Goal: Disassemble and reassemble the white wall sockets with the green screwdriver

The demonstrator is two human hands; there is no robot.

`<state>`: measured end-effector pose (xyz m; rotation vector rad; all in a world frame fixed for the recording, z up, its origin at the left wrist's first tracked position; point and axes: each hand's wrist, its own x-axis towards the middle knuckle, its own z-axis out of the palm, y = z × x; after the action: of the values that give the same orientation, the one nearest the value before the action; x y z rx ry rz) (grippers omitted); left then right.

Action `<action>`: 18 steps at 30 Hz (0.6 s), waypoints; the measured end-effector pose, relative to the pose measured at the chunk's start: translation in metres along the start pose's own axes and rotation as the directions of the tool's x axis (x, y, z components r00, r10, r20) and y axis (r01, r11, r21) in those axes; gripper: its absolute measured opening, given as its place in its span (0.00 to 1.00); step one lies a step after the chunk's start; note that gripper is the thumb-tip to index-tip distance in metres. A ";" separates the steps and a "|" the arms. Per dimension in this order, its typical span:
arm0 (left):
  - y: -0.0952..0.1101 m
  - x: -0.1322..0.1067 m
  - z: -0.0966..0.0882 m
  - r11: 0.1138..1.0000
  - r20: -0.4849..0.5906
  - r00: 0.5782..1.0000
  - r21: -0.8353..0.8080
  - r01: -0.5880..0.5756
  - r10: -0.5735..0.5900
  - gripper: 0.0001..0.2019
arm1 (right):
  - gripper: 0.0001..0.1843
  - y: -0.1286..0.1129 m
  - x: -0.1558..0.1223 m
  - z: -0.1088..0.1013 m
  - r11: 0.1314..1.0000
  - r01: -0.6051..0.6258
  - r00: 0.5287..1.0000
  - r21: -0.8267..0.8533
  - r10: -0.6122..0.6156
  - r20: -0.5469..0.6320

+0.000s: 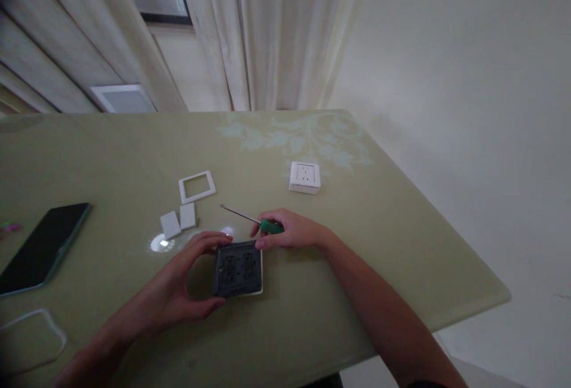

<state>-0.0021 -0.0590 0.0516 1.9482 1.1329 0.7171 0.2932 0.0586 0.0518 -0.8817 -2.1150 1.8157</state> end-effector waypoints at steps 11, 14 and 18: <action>-0.006 -0.003 -0.007 0.998 0.020 0.998 0.041 -0.057 0.057 0.39 | 0.29 0.000 0.000 -0.001 1.000 -0.001 1.000 -0.016 0.001 0.001; -0.006 -0.004 -0.007 0.998 0.025 0.998 0.026 -0.049 0.049 0.38 | 0.28 -0.001 0.000 -0.001 1.000 0.001 1.000 -0.020 -0.001 0.001; -0.005 -0.003 -0.007 0.999 0.043 0.998 0.023 -0.036 0.035 0.39 | 0.27 -0.003 -0.001 -0.001 1.000 0.005 1.000 -0.019 -0.005 0.004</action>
<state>-0.0111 -0.0575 0.0515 1.9982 1.0881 0.6801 0.2933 0.0589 0.0549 -0.8771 -2.1379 1.7996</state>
